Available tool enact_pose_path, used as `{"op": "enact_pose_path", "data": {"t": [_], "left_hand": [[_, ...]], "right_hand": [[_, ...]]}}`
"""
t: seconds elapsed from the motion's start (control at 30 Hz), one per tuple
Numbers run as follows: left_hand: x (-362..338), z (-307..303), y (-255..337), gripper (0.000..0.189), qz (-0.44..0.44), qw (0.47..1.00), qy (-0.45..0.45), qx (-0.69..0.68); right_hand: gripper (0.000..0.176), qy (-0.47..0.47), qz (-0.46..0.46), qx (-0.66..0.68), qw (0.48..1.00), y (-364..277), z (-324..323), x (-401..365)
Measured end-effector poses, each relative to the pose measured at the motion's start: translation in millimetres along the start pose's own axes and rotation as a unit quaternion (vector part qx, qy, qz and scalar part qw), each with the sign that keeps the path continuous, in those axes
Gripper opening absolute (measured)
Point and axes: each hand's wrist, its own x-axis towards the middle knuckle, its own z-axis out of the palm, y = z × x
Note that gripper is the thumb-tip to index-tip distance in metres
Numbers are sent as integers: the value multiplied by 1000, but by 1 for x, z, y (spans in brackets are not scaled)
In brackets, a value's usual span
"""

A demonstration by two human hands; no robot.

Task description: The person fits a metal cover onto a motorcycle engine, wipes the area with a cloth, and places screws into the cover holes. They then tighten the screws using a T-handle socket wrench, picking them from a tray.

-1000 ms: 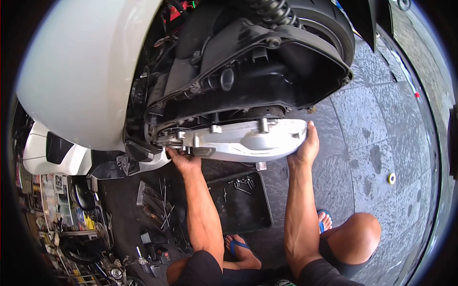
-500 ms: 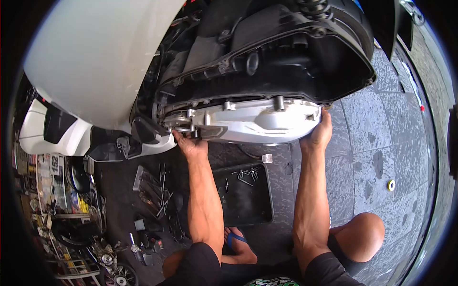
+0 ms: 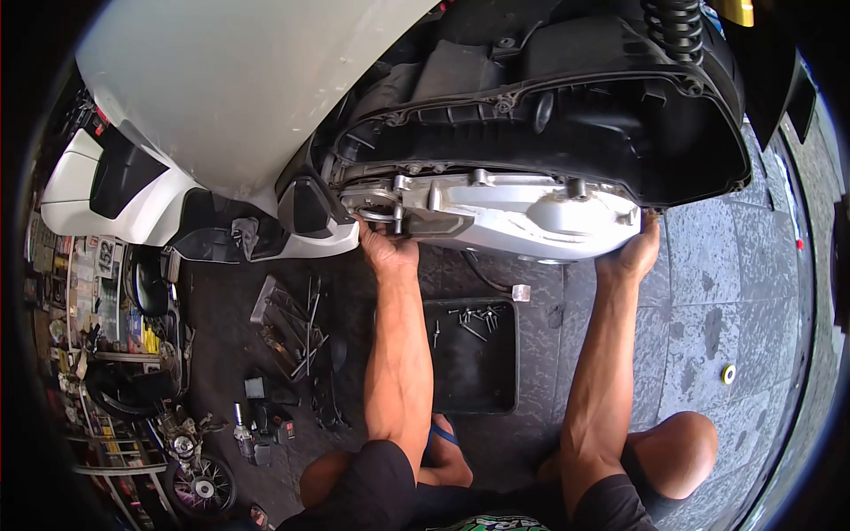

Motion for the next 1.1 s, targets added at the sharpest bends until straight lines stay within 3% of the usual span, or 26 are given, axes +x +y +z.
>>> {"op": "enact_pose_path", "data": {"t": [0.2, 0.3, 0.53, 0.57, 0.7, 0.77, 0.9, 0.97, 1.1], "left_hand": [[-4, 6, 1, 53, 5, 1000, 22, 1], [-1, 4, 1, 52, -1, 1000, 24, -8], [-4, 10, 1, 52, 2, 999, 22, -27], [-8, 9, -2, 68, 23, 1000, 2, -17], [-8, 8, -2, 68, 18, 999, 23, -14], [-6, 7, -3, 69, 32, 999, 10, -12], [-8, 10, -1, 70, 22, 998, 53, -24], [-5, 7, -1, 70, 22, 999, 44, -24], [-10, 11, 0, 69, 17, 999, 45, -17]], "right_hand": [[35, 39, -27, -1, 999, 0, 9, -7], [37, 110, -67, -50, 990, -1, 14, -11], [32, 111, -55, -42, 991, -4, 19, -13], [30, 130, -61, -44, 989, -4, 21, -15], [31, 138, -82, -39, 986, -1, 13, -10], [35, 103, -87, -8, 991, -2, 17, -12], [42, 114, -71, 9, 991, -9, 31, -22], [57, 120, -80, -4, 989, -9, 34, -23], [62, 136, -74, -11, 988, -8, 29, -18]]}}
